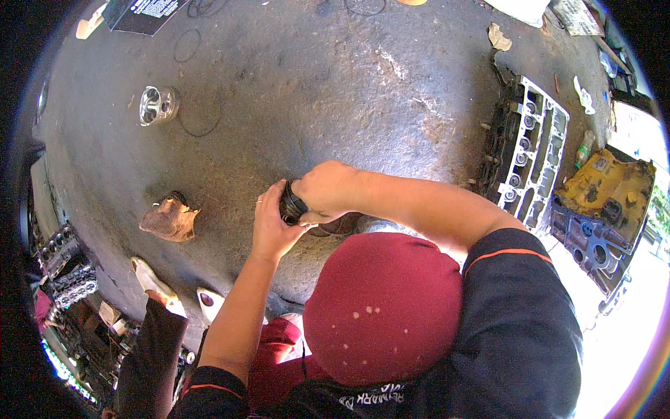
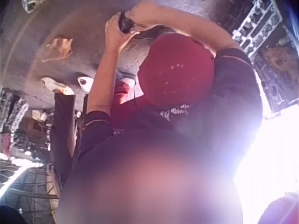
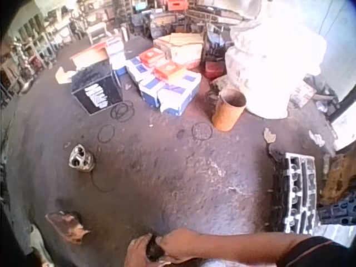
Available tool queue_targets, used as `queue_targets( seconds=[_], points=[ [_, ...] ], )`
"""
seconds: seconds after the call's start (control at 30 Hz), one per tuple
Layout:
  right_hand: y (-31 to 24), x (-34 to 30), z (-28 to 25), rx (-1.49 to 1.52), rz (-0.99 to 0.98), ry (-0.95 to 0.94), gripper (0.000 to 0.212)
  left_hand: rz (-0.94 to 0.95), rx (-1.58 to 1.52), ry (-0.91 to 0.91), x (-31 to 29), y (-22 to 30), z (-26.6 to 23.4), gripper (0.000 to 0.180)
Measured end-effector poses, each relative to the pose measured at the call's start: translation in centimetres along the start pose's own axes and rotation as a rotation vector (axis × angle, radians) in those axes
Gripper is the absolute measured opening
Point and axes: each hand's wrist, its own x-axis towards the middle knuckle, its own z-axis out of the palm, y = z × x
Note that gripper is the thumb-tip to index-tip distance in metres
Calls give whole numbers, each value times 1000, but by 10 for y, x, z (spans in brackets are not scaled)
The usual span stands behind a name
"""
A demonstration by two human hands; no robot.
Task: The person sits on the floor and wipes several metal pistons with a cloth. They rotate each piston to clean different sides and grooves, then place them on the floor. Another person briefly enters the frame and hands over a piston ring.
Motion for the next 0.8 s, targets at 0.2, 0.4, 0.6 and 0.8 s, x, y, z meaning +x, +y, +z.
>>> queue_targets(
  seconds=[0.2, 0.4, 0.6, 0.8],
  points=[
    [3, -2, 10, 80, -8, 18, 53, 38, 21, 4, 1, 1, -2, 107],
    [16, 2, 40, 367, -35, 219, 39, 31, 16, 9, -3, 4, -1, 108],
    [30, 12, 76, 926, 17, 315, 34, -31, -61, -2, 3, 5, -2, 105],
    [26, 13, 73, 1111, 59, 329, 35, -47, -51, -97, 13, 6, -12, 104]
  ],
)
